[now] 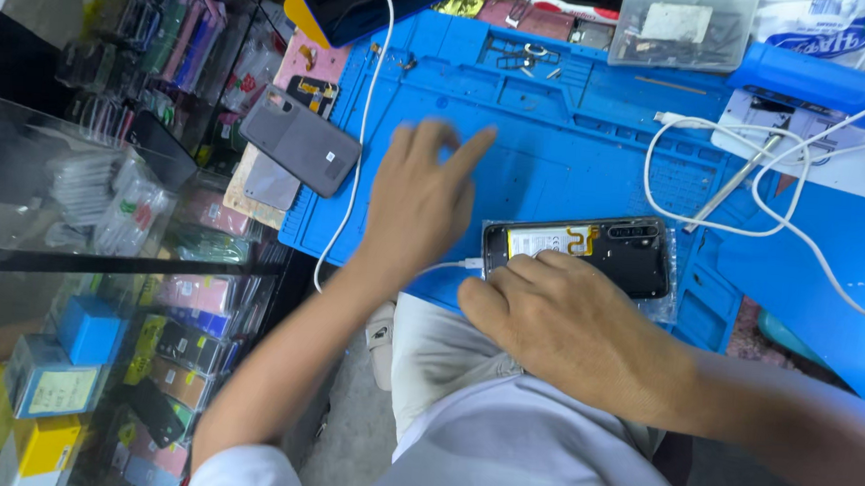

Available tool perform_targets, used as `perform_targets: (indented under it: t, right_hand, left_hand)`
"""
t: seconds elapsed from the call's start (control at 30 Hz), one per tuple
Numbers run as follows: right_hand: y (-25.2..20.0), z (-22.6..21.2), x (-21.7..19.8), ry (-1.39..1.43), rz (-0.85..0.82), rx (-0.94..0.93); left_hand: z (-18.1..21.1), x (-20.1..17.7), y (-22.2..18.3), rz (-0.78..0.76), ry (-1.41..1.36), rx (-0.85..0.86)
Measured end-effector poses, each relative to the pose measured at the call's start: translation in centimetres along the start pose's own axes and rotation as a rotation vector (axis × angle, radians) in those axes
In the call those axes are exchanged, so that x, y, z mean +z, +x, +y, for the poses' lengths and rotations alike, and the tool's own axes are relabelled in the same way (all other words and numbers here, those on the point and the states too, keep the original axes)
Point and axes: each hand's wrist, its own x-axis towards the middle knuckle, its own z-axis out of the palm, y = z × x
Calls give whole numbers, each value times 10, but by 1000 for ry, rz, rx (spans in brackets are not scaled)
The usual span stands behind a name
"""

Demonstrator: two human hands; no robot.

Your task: The person disassembles a mobile phone on a blue mat using a screwdriver and tweezers, tests the device by entering a passcode on the screen, and applies adhesive from a tube to the perimeter of the internal frame.

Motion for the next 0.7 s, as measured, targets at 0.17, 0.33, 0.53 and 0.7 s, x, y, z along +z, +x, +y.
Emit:
perform_targets:
  t: [0.17,0.33,0.53,0.7]
  right_hand:
    - [1,2,-1,4,34,26]
    - [0,5,0,11,-21,14]
    - [1,4,-4,14,-55,10]
    - [1,8,-5,90,81,2]
  left_hand:
    - [-28,46,61,-164,224,167]
    - [-23,58,69,-169,166,180]
    - [0,73,72,-162,27,176]
    - [6,81,71,-138,-127,157]
